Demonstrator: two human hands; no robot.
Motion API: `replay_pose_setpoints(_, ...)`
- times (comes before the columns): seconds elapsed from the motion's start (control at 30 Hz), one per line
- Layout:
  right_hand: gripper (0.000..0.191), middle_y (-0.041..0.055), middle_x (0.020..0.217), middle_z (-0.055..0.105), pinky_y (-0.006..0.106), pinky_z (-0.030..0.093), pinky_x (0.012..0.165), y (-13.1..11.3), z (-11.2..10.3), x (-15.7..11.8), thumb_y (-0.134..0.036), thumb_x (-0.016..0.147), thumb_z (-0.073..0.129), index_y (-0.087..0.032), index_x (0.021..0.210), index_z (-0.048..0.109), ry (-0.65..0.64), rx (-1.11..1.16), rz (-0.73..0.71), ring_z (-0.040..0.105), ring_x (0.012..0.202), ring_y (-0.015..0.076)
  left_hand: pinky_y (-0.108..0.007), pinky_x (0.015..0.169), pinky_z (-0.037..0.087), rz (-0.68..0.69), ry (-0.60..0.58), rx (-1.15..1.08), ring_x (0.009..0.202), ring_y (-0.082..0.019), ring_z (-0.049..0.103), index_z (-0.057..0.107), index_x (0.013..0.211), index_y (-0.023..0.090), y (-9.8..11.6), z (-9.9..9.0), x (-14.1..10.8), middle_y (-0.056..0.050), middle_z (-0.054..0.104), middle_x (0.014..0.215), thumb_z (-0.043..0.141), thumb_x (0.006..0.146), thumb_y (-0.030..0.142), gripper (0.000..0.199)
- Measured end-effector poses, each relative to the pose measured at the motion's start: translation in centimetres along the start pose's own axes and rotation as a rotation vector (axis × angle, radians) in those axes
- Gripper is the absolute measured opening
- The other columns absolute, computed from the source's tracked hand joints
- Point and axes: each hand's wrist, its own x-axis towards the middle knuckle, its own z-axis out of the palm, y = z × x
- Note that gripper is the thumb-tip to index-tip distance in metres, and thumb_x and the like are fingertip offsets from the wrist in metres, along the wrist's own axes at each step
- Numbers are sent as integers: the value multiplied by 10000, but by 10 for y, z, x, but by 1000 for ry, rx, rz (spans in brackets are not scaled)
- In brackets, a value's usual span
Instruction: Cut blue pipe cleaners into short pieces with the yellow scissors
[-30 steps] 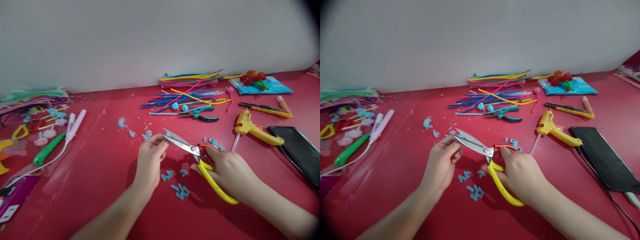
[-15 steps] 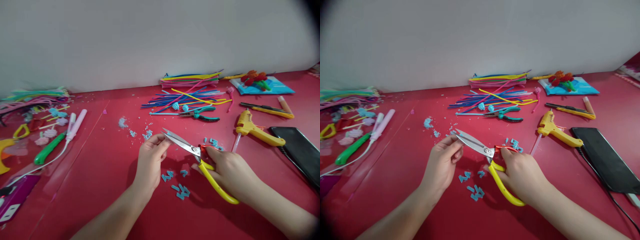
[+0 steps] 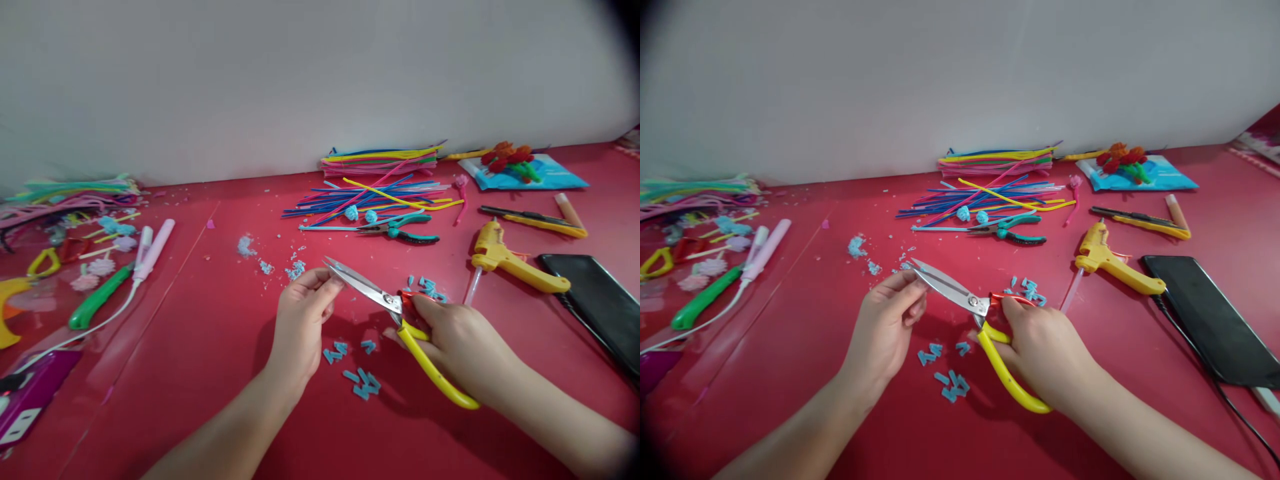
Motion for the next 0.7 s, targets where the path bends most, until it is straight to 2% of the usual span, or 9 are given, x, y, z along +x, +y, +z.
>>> replay_pose_setpoints(0.27, 354, -21, 449, 465, 240, 151, 423, 0, -5, 1, -540, 773, 360, -208, 662, 414, 10, -8, -7, 421, 386, 114, -193, 407, 197, -10, -7, -3, 447, -39, 294, 570, 704, 161, 2, 0, -1, 48, 414, 551, 592, 707, 223, 66)
replay_pose_setpoints(0.47, 314, -23, 488, 499, 229, 189, 423, 0, -11, 4, -526, 751, 398, -217, 700, 424, 11, 17, 90, 470, 421, 128, -185, 404, 192, -23, -13, -1, 450, -32, 329, 570, 760, 160, -1, 0, 0, 37, 458, 581, 594, 704, 252, 110)
replay_pose_setpoints(0.57, 290, -12, 542, 531, 230, 207, 426, -1, -14, 5, -506, 737, 426, -217, 743, 443, 32, 62, 107, 481, 444, 132, -186, 409, 197, -69, -63, -1, 449, -39, 336, 566, 782, 170, -3, 1, -1, 48, 440, 553, 588, 709, 260, 117)
replay_pose_setpoints(0.7, 200, -21, 558, 510, 213, 251, 434, -3, -16, 7, -394, 755, 437, -212, 672, 420, -13, 321, 90, 431, 465, 103, -192, 413, 194, -172, -201, 27, 447, -36, 337, 577, 765, 167, -5, 6, -5, 31, 497, 599, 581, 713, 261, 107)
